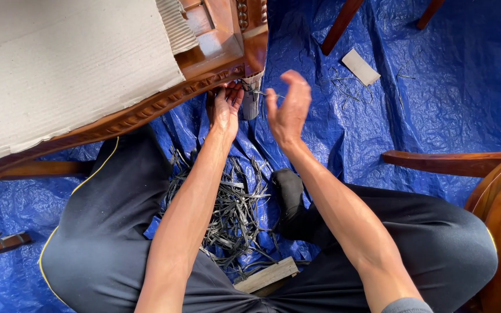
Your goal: Wrapping wooden chair legs with cardboard and tying them with plastic strips for protection.
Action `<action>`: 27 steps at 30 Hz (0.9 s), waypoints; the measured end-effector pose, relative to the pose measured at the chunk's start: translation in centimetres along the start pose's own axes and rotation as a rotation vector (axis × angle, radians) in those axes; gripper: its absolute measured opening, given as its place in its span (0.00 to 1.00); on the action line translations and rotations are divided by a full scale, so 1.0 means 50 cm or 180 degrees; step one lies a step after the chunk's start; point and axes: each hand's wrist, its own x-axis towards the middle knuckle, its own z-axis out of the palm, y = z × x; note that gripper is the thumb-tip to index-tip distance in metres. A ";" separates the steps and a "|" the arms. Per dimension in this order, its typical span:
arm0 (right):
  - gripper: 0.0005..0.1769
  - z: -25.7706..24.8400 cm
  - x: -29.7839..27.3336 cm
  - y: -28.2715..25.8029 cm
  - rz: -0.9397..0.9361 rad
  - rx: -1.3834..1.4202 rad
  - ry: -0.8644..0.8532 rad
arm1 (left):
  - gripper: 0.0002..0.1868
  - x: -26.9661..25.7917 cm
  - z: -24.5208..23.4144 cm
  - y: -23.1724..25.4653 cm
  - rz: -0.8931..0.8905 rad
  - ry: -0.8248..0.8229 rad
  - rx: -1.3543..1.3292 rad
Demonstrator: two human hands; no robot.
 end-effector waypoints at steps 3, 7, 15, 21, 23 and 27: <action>0.17 0.060 -0.050 0.020 0.0575 0.0559 -0.1352 | 0.09 0.001 0.006 0.005 -0.0102 0.0164 0.0001; 0.11 0.079 -0.062 0.019 0.1293 0.0915 -0.1789 | 0.09 0.065 -0.038 -0.018 -0.0030 0.0088 0.0043; 0.11 0.065 -0.054 0.018 0.1345 0.1358 -0.1623 | 0.08 0.085 -0.026 0.003 -0.0071 0.0086 0.0437; 0.10 0.055 -0.070 0.012 0.1253 0.1643 -0.1474 | 0.11 0.004 0.013 0.044 0.0223 -0.0089 0.2936; 0.10 0.061 -0.073 0.011 0.1318 0.1650 -0.1429 | 0.13 -0.026 0.032 0.046 0.0959 -0.0110 0.3605; 0.10 0.072 -0.076 0.013 0.1583 0.1530 -0.1366 | 0.16 -0.064 0.066 0.049 0.1781 -0.0075 0.4742</action>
